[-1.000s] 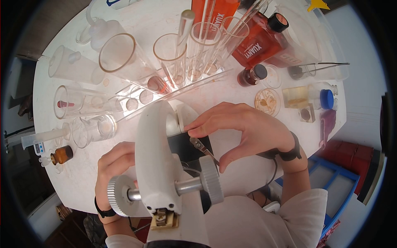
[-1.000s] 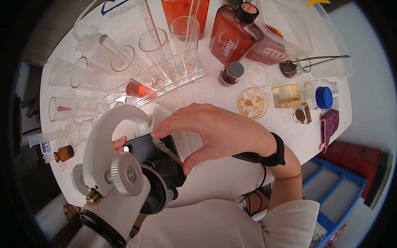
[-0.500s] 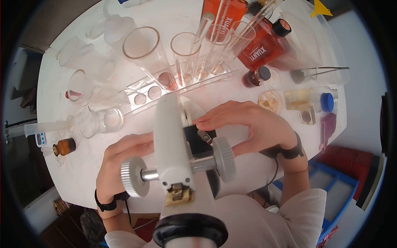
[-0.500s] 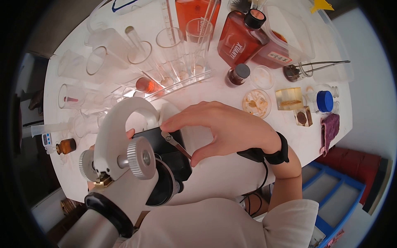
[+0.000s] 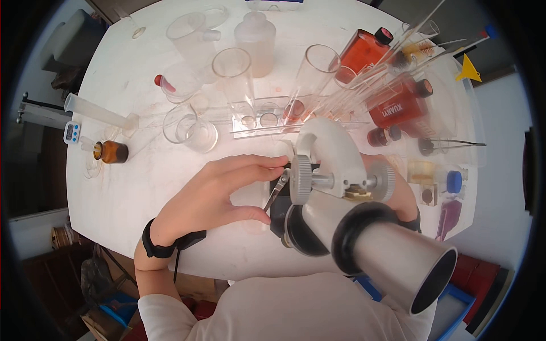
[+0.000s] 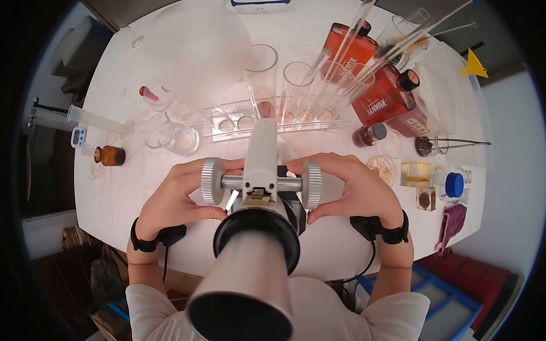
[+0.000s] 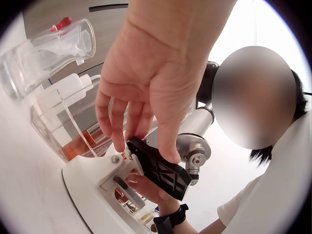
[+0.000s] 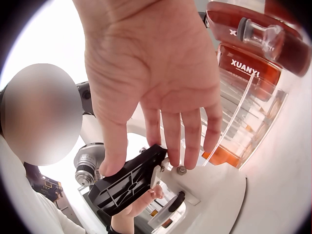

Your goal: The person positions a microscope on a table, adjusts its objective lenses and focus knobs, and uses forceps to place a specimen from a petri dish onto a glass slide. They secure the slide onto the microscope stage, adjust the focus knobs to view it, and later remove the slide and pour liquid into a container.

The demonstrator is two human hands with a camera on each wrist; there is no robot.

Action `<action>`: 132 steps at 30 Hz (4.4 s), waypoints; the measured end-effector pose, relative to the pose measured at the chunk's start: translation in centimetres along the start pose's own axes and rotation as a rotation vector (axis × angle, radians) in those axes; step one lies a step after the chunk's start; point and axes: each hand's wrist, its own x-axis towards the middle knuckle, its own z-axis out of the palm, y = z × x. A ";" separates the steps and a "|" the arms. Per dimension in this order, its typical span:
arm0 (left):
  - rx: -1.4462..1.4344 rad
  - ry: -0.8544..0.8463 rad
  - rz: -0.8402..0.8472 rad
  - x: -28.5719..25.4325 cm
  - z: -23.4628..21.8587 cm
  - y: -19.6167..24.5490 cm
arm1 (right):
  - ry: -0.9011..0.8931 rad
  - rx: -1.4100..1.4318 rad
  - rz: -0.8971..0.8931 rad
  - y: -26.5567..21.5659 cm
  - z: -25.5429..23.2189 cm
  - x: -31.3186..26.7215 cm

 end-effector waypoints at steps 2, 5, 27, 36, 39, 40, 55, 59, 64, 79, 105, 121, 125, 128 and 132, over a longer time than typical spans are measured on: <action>-0.029 -0.010 0.002 -0.1 0.0 -0.3 | -0.044 -0.155 -0.247 -0.4 -0.8 0.3; -0.008 -0.010 0.031 -0.1 0.0 -0.5 | -0.058 -0.163 -0.232 0.1 -0.7 0.3; -0.016 0.017 0.008 -0.1 0.3 -0.3 | 0.018 -0.176 -0.263 1.1 -0.6 0.1; 0.036 -0.022 -0.008 0.2 0.1 0.7 | -0.011 -0.223 -0.250 -0.3 -0.4 0.2; 0.013 -0.024 -0.036 0.3 0.2 0.7 | 0.006 -0.209 -0.274 -0.8 -0.3 0.1; 0.000 -0.016 -0.043 0.0 0.3 0.3 | 0.032 -0.207 -0.270 -0.7 -0.3 0.1; 0.126 -0.026 -0.170 -0.6 -0.5 1.0 | 0.014 -0.314 -0.404 0.2 -0.6 -0.5; 0.176 0.029 -0.153 -1.9 0.0 0.0 | -0.063 -0.233 -0.400 0.3 -0.7 -0.5; 0.238 0.119 -0.141 -4.3 0.7 -1.2 | 0.004 -0.366 -0.294 -2.0 0.1 -1.5; 0.120 0.402 -0.491 -4.1 3.3 2.5 | 0.106 -0.542 -0.310 -1.9 0.8 -1.7; 0.303 0.377 0.143 0.6 2.5 1.7 | 0.340 -0.320 -0.481 -2.4 2.1 -0.1; 0.348 0.418 0.231 0.9 3.0 0.8 | 0.422 -0.337 -0.441 -3.3 2.8 -0.4; 0.371 0.381 0.225 0.8 2.5 1.0 | 0.434 -0.321 -0.463 -4.0 2.5 -0.7; 0.387 0.354 0.111 0.2 1.8 1.8 | 0.379 -0.425 -0.366 -4.9 1.4 -1.5; 0.435 0.153 -0.059 -1.2 0.8 3.9 | 0.263 -0.445 -0.270 -5.2 1.3 -2.8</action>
